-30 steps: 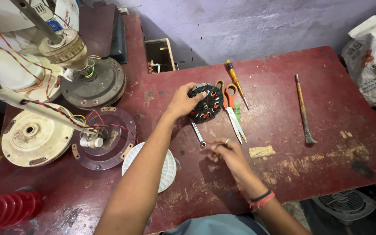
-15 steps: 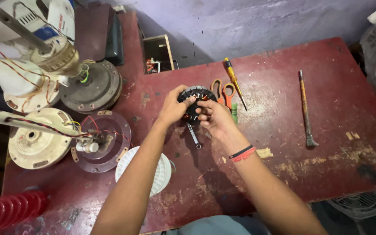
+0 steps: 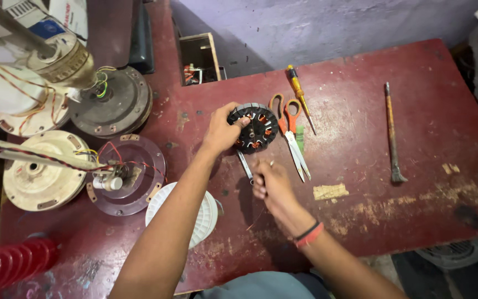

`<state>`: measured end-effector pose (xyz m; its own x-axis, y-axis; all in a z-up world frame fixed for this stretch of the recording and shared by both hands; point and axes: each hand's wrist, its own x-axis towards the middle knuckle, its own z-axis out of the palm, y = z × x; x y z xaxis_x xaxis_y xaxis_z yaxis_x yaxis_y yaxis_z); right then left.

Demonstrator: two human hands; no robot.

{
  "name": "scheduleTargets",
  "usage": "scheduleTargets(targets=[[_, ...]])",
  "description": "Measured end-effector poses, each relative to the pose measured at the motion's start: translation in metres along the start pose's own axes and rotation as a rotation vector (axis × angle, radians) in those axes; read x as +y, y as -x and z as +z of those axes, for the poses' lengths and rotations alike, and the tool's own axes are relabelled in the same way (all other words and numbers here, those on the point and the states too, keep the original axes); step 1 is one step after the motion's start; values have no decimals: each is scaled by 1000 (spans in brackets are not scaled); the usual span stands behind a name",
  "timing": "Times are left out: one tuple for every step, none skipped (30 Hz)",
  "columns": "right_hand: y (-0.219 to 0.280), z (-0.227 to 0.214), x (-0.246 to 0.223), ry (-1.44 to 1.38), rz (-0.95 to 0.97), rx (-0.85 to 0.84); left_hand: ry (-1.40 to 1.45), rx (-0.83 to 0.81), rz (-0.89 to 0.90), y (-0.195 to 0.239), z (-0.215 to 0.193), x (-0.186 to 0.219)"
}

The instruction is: The person winds copper wire around the slots of a motor stator, using a screwdriver to tuck the wire into place. The person repeatedly pulls wire from a spool, wraps it around the stator, and adjusts the placement with a tool.

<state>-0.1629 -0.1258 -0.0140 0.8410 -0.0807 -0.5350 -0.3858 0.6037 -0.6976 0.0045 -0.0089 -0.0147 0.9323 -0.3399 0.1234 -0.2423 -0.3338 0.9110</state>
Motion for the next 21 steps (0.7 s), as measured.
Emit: scheduleTargets(targets=[[7,-3,8,-9,-10,-7,-4,-3,-5,-1,1,1],[15,-5,16,-19,-17,-16,-11,-4,-12,-2,-1,2],[23,-6,26,-28,-24,-26,-18,-5,-18,-1,-2,3],[30,-5,36,-43,-22,-21,-20,-7,-36,0,-4,4],[38,-4,47,-58,-20,-17,-22,-10,-54,1,-5,6],[44,-4,57,-70,-21,-12,-21,-13,-70,1,-6,8],[51,-3,68,-23,-39,10,1,-17,-68,1,-7,10],[58,-2,80,23,-55,32,22,-22,-68,2,-8,11],[64,-1,92,69,-70,54,42,-27,-68,2,-9,12],[70,-1,102,104,-91,48,14,-34,-66,3,-10,12],[77,-1,110,140,-112,43,-15,-40,-63,4,-10,12],[80,1,116,176,-136,34,-46,-43,-56,2,-12,13],[83,4,123,220,-156,39,-43,-42,-49,0,-14,14],[88,7,128,266,-174,44,-37,-40,-45,0,-14,14],[91,10,131,312,-191,49,-32,-39,-41,0,-13,14],[95,13,134,441,-234,60,-41,-40,-34,1,-12,14],[100,18,138,570,-276,72,-50,-42,-26,0,-12,13],[103,20,139,705,-317,78,-56,-36,-19,-1,-12,13],[104,21,137,670,-303,87,-63,-40,2,0,-10,13],[103,23,134,635,-291,84,-75,-34,24,0,-12,13],[101,24,130,601,-279,82,-88,-29,45,-1,-12,14]])
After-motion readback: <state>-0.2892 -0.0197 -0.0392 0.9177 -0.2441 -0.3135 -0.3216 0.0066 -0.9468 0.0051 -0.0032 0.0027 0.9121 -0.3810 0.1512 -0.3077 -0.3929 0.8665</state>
